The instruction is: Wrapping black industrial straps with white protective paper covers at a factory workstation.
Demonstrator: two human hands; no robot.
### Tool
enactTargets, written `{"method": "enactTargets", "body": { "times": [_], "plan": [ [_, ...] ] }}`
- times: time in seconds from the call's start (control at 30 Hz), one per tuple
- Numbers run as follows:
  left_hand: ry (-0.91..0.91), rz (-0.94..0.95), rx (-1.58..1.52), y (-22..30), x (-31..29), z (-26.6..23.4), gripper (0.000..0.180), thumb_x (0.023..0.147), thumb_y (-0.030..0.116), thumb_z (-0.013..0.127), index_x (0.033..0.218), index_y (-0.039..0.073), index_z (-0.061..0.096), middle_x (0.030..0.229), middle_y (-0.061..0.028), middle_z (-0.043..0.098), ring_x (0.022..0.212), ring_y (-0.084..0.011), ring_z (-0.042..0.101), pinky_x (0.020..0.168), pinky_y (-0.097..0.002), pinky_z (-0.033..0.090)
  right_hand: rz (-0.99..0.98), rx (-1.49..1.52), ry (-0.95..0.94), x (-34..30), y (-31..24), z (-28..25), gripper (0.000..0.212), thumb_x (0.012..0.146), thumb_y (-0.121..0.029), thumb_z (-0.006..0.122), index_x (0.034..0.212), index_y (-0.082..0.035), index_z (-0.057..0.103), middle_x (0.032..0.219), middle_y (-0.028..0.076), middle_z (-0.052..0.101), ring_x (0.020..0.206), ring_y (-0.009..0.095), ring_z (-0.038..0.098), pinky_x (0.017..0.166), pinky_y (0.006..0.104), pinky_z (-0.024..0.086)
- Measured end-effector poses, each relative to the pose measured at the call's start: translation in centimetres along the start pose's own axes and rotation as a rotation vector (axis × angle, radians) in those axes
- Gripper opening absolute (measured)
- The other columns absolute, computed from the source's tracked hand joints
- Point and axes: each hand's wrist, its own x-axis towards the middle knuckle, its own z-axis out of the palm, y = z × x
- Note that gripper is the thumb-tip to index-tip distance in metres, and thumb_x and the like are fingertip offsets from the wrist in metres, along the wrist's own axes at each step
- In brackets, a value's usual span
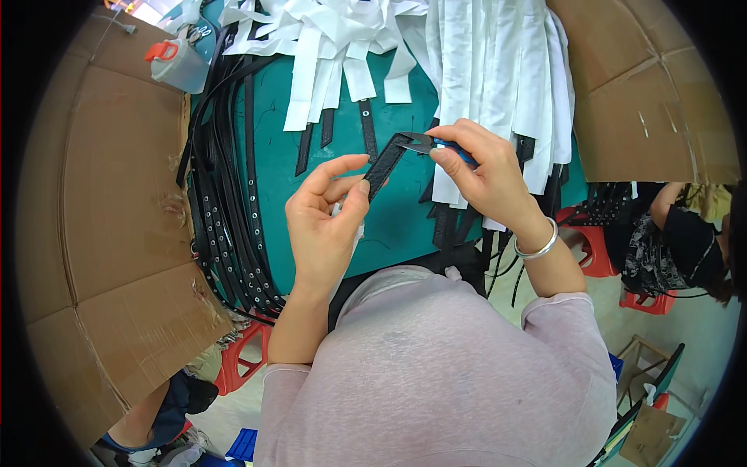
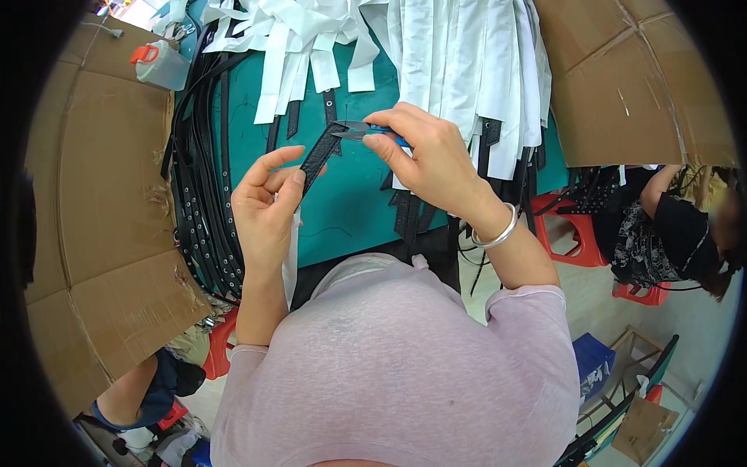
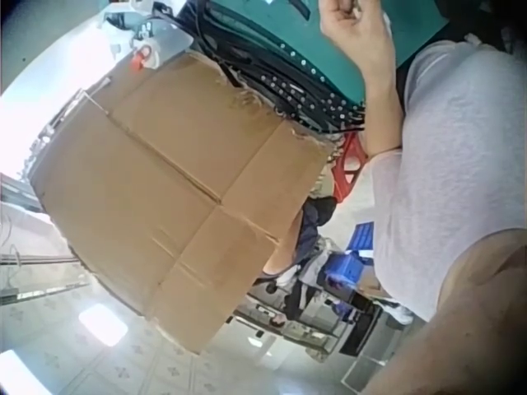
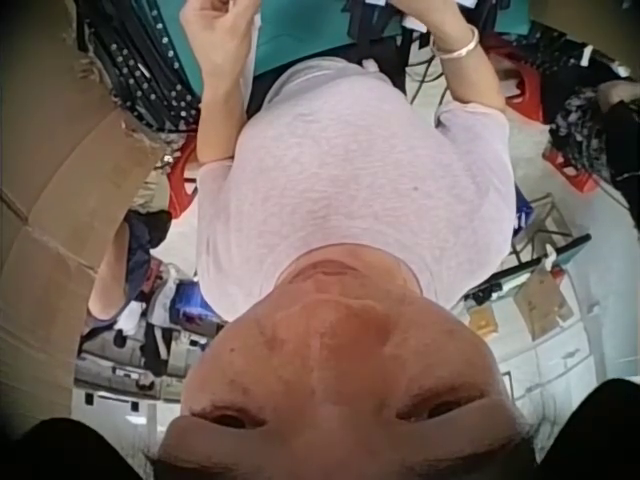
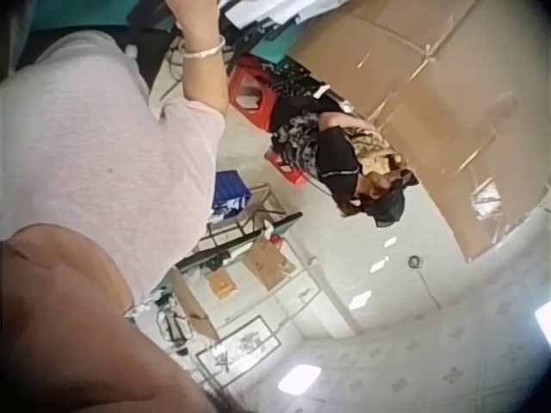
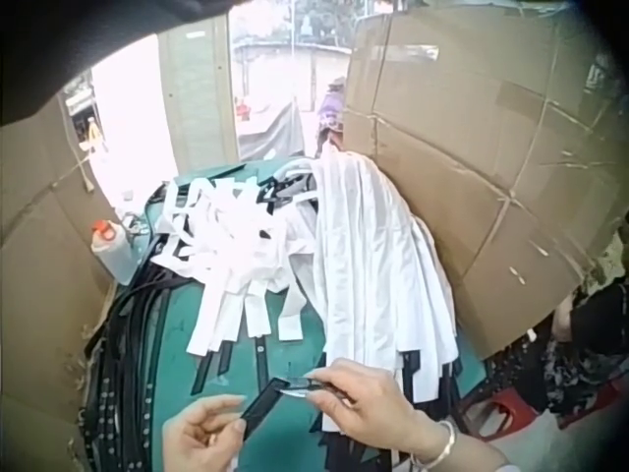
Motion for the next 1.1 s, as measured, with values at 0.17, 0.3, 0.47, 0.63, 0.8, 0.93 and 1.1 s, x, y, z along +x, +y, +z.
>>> {"method": "enactTargets", "body": {
  "times": [0.17, 0.3, 0.47, 0.63, 0.8, 0.93, 1.1],
  "plan": [
    [-0.006, 0.004, 0.003, 0.2, 0.0, 0.0, 0.023, 0.084, -0.002, 0.057, 0.108, -0.003, 0.059, 0.080, -0.0038, 0.066, 0.059, 0.0001, 0.047, 0.049, -0.0159, 0.033, 0.022, 0.037, 0.016, -0.2, 0.0, 0.5, 0.019, 0.085, -0.012, 0.063, 0.098, 0.001, 0.062, 0.072, 0.006, 0.053, 0.056, 0.013, 0.045, 0.051, 0.0254, 0.035],
    [-0.009, -0.004, 0.003, 0.5, -0.1, -0.1, 0.023, 0.084, -0.002, 0.057, 0.107, -0.004, 0.059, 0.083, -0.0055, 0.066, 0.060, -0.0007, 0.049, 0.050, -0.0161, 0.034, 0.035, 0.057, 0.021, -0.3, 0.0, 0.9, 0.017, 0.084, -0.009, 0.063, 0.098, 0.002, 0.062, 0.072, 0.007, 0.054, 0.057, 0.014, 0.045, 0.052, 0.0255, 0.036],
    [-0.084, 0.008, -0.120, 0.6, 0.5, -0.8, 0.023, 0.082, 0.001, 0.060, 0.105, -0.004, 0.060, 0.085, -0.0074, 0.065, 0.058, -0.0018, 0.049, 0.048, -0.0161, 0.034, 0.059, 0.190, 0.231, -0.6, 0.0, 1.5, 0.019, 0.087, -0.010, 0.060, 0.101, 0.002, 0.060, 0.075, 0.006, 0.056, 0.061, 0.012, 0.049, 0.053, 0.0243, 0.038],
    [-0.214, -0.173, -0.358, -0.5, 2.0, -1.7, 0.028, 0.082, 0.007, 0.063, 0.108, -0.003, 0.059, 0.084, -0.0076, 0.063, 0.050, -0.0014, 0.041, 0.042, -0.0157, 0.030, -0.184, 0.098, 0.376, -2.5, 0.4, 3.1, 0.021, 0.085, -0.004, 0.057, 0.104, 0.005, 0.058, 0.080, 0.006, 0.056, 0.066, 0.010, 0.049, 0.057, 0.0222, 0.041],
    [-0.148, -0.479, -0.804, -0.7, 2.2, -0.8, 0.030, 0.088, 0.012, 0.057, 0.115, -0.003, 0.056, 0.078, -0.0055, 0.060, 0.045, -0.0011, 0.033, 0.037, -0.0150, 0.025, -0.234, 0.028, 0.313, -1.5, 0.8, 5.1, 0.024, 0.081, -0.007, 0.064, 0.103, 0.003, 0.059, 0.076, 0.009, 0.055, 0.059, 0.016, 0.051, 0.050, 0.0254, 0.040],
    [-0.138, -0.550, -0.873, -1.0, 2.4, -1.1, 0.031, 0.091, 0.012, 0.053, 0.117, -0.004, 0.054, 0.074, -0.0035, 0.056, 0.044, -0.0016, 0.032, 0.037, -0.0161, 0.027, -0.269, 0.002, 0.306, -0.7, 1.3, 5.8, 0.028, 0.082, -0.013, 0.067, 0.104, 0.002, 0.059, 0.074, 0.009, 0.054, 0.058, 0.015, 0.050, 0.049, 0.0245, 0.039],
    [-0.265, -0.796, -1.503, -1.5, 2.6, -1.6, 0.024, 0.095, 0.015, 0.045, 0.105, -0.005, 0.055, 0.062, -0.0007, 0.044, 0.043, -0.0041, 0.033, 0.037, -0.0186, 0.030, -0.189, 0.083, 0.338, -1.6, 1.6, 6.3, 0.025, 0.083, -0.013, 0.066, 0.103, 0.001, 0.059, 0.074, 0.008, 0.053, 0.058, 0.015, 0.049, 0.049, 0.0239, 0.038]
  ]
}}
